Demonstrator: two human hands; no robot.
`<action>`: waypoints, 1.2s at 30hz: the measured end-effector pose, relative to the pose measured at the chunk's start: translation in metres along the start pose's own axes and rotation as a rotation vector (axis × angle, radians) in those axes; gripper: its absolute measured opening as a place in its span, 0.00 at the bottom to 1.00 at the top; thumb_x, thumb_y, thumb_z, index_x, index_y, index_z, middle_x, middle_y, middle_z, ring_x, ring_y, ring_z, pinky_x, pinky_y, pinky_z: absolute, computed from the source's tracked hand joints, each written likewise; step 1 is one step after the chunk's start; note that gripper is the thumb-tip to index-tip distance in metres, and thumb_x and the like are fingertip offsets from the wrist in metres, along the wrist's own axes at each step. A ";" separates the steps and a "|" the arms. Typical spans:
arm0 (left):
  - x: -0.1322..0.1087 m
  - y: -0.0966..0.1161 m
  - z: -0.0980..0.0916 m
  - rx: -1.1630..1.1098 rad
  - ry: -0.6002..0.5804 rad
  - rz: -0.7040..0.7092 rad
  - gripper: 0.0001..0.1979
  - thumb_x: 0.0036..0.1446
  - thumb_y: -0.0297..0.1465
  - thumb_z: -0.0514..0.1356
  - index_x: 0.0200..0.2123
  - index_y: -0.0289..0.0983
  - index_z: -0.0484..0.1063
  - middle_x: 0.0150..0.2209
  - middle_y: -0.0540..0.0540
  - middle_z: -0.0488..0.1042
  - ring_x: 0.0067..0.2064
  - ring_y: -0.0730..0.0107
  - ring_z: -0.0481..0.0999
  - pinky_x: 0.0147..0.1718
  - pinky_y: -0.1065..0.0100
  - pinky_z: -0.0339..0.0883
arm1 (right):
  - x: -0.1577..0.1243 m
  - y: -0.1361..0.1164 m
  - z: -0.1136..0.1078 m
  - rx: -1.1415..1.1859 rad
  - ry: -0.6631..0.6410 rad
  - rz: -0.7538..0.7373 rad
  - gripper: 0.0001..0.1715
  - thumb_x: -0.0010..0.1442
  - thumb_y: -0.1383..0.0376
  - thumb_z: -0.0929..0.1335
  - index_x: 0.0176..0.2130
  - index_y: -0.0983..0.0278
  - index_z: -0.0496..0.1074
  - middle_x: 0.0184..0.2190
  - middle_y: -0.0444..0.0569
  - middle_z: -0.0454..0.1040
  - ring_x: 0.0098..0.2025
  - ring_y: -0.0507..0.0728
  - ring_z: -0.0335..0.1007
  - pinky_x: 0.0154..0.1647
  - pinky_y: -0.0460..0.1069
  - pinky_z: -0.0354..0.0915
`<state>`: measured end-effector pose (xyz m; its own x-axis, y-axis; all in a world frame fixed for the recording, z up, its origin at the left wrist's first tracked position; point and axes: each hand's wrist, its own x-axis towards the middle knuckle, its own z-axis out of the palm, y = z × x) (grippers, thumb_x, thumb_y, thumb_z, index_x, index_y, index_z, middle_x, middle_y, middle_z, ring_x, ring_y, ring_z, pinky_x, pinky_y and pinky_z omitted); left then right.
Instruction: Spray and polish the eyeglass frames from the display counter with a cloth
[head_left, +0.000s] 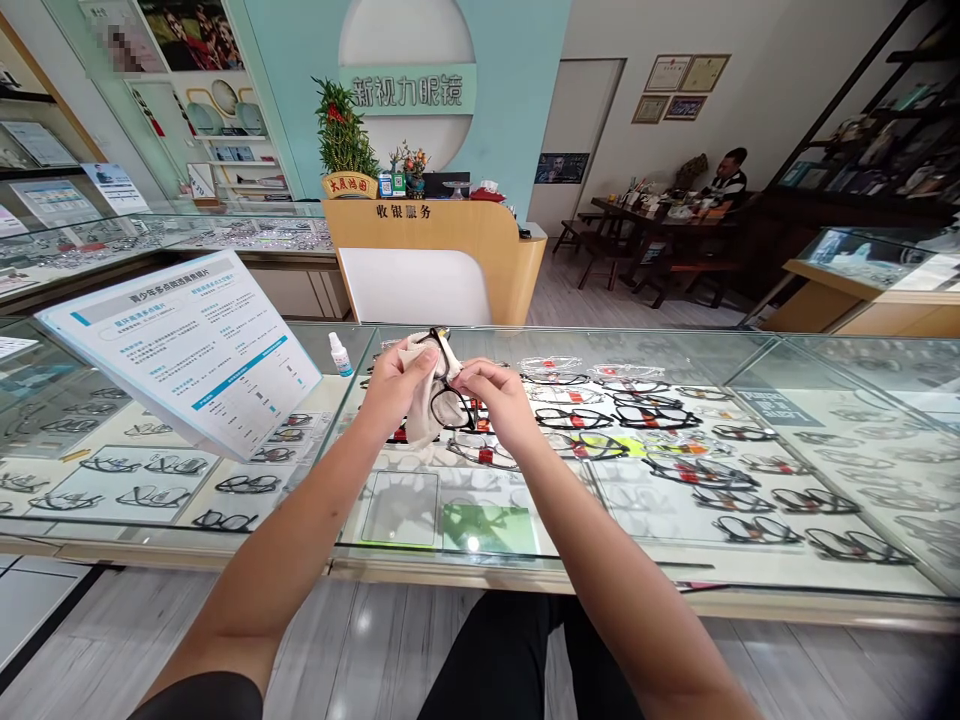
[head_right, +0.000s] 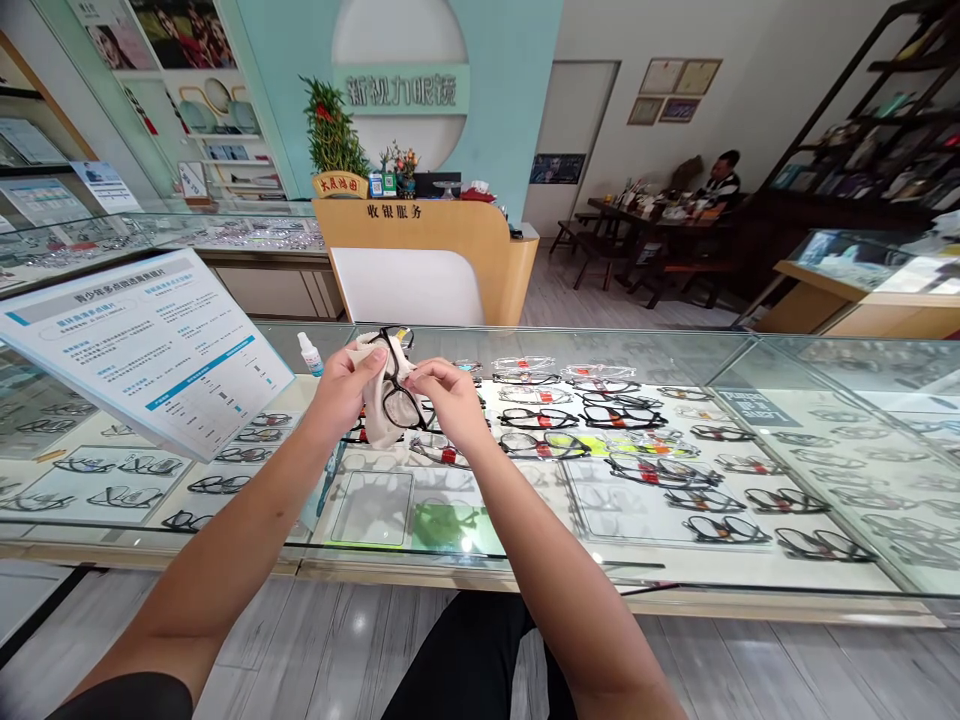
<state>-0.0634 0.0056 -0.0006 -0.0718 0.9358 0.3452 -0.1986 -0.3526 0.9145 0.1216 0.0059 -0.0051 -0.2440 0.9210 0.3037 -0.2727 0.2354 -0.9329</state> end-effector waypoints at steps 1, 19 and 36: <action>-0.001 0.001 0.001 -0.003 -0.011 -0.009 0.27 0.54 0.54 0.79 0.37 0.36 0.79 0.33 0.49 0.76 0.33 0.72 0.72 0.35 0.70 0.67 | 0.000 0.000 0.001 -0.008 0.004 0.003 0.16 0.54 0.52 0.80 0.29 0.60 0.81 0.36 0.47 0.79 0.42 0.57 0.74 0.50 0.55 0.72; -0.004 0.006 0.007 0.008 0.028 -0.044 0.29 0.51 0.54 0.80 0.35 0.37 0.77 0.30 0.51 0.75 0.31 0.73 0.71 0.32 0.71 0.65 | -0.002 0.001 0.006 0.025 0.048 -0.076 0.21 0.54 0.58 0.77 0.36 0.56 0.62 0.30 0.38 0.62 0.33 0.54 0.56 0.37 0.51 0.56; 0.000 -0.004 0.001 -0.010 0.075 -0.017 0.25 0.55 0.52 0.79 0.37 0.37 0.78 0.31 0.51 0.75 0.32 0.72 0.71 0.33 0.70 0.66 | -0.006 0.004 0.005 -0.121 0.049 -0.149 0.07 0.62 0.57 0.77 0.38 0.55 0.89 0.41 0.49 0.81 0.43 0.59 0.75 0.47 0.56 0.70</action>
<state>-0.0619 0.0072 -0.0035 -0.1415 0.9393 0.3125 -0.2098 -0.3369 0.9179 0.1174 0.0000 -0.0095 -0.1631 0.8863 0.4334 -0.1882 0.4033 -0.8955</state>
